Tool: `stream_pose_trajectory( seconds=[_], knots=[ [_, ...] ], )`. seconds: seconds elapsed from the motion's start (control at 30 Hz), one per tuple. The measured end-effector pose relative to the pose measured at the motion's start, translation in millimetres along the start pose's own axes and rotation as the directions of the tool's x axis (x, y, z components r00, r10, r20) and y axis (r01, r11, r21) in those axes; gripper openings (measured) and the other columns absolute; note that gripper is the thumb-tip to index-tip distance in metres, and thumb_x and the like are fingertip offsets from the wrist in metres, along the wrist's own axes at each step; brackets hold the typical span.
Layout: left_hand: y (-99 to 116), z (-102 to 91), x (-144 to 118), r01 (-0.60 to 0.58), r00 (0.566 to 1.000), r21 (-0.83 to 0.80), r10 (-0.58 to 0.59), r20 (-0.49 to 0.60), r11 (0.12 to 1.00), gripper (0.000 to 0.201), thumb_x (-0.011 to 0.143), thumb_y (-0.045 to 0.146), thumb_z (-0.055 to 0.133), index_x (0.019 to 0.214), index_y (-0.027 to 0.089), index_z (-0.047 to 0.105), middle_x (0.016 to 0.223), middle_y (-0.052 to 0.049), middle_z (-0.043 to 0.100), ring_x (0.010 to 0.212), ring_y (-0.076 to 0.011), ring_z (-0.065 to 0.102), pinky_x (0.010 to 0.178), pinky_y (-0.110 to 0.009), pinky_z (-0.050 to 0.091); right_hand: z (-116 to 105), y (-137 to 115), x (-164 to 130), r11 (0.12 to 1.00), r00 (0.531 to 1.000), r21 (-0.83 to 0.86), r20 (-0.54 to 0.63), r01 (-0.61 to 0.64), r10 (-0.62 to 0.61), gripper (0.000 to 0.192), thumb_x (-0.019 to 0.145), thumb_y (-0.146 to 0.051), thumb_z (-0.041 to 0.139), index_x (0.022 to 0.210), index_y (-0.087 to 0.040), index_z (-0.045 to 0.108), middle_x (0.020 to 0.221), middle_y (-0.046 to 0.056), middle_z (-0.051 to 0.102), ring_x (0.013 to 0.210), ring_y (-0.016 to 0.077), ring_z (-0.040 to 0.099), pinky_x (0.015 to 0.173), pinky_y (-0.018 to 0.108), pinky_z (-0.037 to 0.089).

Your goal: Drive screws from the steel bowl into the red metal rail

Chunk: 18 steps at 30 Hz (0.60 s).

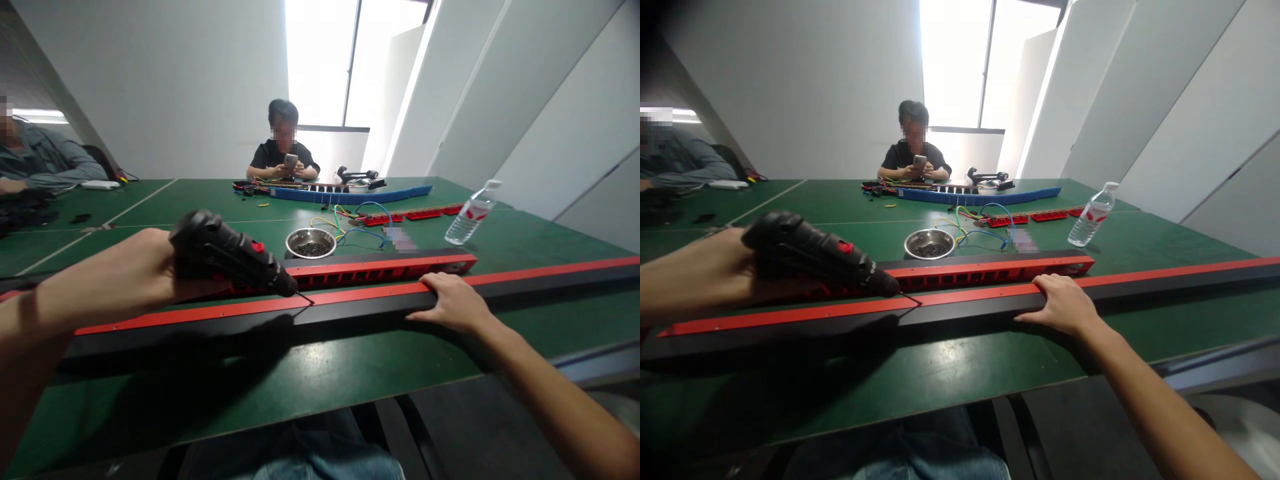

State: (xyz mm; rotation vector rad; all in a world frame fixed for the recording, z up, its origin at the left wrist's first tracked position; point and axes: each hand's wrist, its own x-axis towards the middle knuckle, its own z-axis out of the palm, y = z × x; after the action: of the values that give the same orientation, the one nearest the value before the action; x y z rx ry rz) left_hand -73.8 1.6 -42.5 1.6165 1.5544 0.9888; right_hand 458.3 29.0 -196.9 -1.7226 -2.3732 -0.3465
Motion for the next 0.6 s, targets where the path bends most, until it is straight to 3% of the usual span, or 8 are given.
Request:
stream_pose_trajectory(
  seconds=[0.03,0.07,0.13,0.23,0.27,0.33,0.47,0.6],
  knots=[
    [-10,-0.6,-3,-0.106,0.990,0.176,0.087,0.114,0.979,0.040,0.055,0.026,0.094,0.091,0.017,0.081,0.082,0.003,0.078,0.078,-0.0219,0.073,0.061,-0.019,0.054,-1,-3,1,1.000,1.000,0.004,0.005,0.001,-0.001,0.072,0.063,-0.085,0.069,0.096,-0.021,0.067,0.101,0.015,0.072,0.092,0.0354,0.068,0.082,0.045,0.052],
    [-18,-0.2,-5,-0.176,0.980,0.261,0.144,0.135,0.949,0.039,0.059,0.033,0.093,0.093,0.019,0.081,0.084,0.003,0.078,0.080,-0.0220,0.072,0.064,-0.020,0.055,-1,-8,2,1.000,1.000,0.008,0.009,0.003,-0.003,0.073,0.063,-0.086,0.069,0.095,-0.021,0.067,0.099,0.015,0.072,0.091,0.0350,0.067,0.082,0.045,0.051],
    [-31,4.3,-8,-0.123,0.992,0.275,0.117,0.040,0.954,0.048,0.058,0.043,0.092,0.097,0.019,0.080,0.083,0.001,0.079,0.077,-0.0229,0.071,0.061,-0.022,0.056,-2,-21,5,1.000,1.000,0.014,0.005,0.005,-0.005,0.076,0.062,-0.089,0.067,0.094,-0.021,0.066,0.099,0.014,0.072,0.091,0.0346,0.067,0.083,0.045,0.051],
    [-41,21.0,-11,0.095,0.990,0.067,-0.087,-0.112,0.993,0.057,0.049,0.046,0.095,0.096,0.019,0.076,0.080,-0.001,0.077,0.073,-0.0220,0.069,0.055,-0.022,0.053,-3,-49,10,1.000,1.000,0.013,-0.025,0.010,-0.010,0.079,0.060,-0.093,0.063,0.092,-0.021,0.065,0.100,0.014,0.072,0.094,0.0350,0.067,0.088,0.047,0.048],
    [-43,28.7,-11,0.164,0.981,-0.005,-0.163,-0.107,0.987,0.054,0.052,0.047,0.094,0.094,0.019,0.075,0.078,-0.002,0.076,0.071,-0.0208,0.068,0.054,-0.022,0.052,-3,-60,12,1.000,0.999,0.017,-0.031,0.015,-0.015,0.079,0.061,-0.094,0.062,0.092,-0.022,0.065,0.101,0.014,0.073,0.094,0.0345,0.067,0.089,0.047,0.048],
    [-46,45.1,-12,0.271,0.962,-0.144,-0.274,0.001,0.952,0.044,0.064,0.052,0.088,0.087,0.018,0.072,0.072,-0.002,0.072,0.064,-0.0182,0.064,0.052,-0.022,0.050,-5,-82,16,0.999,0.999,0.034,-0.037,0.023,-0.021,0.080,0.060,-0.096,0.058,0.091,-0.022,0.065,0.100,0.013,0.073,0.092,0.0333,0.067,0.089,0.047,0.047],
    [-55,72.6,-10,0.333,0.934,-0.404,-0.240,0.263,0.852,0.033,0.080,0.048,0.078,0.084,0.015,0.070,0.074,-0.003,0.069,0.067,-0.0168,0.062,0.061,-0.024,0.051,-7,-126,24,0.995,0.999,0.094,-0.036,0.027,-0.024,0.083,0.061,-0.099,0.054,0.090,-0.022,0.063,0.094,0.012,0.072,0.091,0.0329,0.066,0.090,0.048,0.045],
    [-67,85.0,-7,0.339,0.927,-0.459,-0.208,0.312,0.821,0.027,0.080,0.040,0.079,0.084,0.014,0.071,0.074,-0.005,0.068,0.067,-0.0180,0.062,0.063,-0.026,0.051,-9,-158,29,0.982,1.000,0.190,-0.005,0.020,-0.019,0.081,0.061,-0.098,0.056,0.091,-0.023,0.063,0.095,0.013,0.072,0.094,0.0357,0.064,0.093,0.053,0.043]
  ],
)
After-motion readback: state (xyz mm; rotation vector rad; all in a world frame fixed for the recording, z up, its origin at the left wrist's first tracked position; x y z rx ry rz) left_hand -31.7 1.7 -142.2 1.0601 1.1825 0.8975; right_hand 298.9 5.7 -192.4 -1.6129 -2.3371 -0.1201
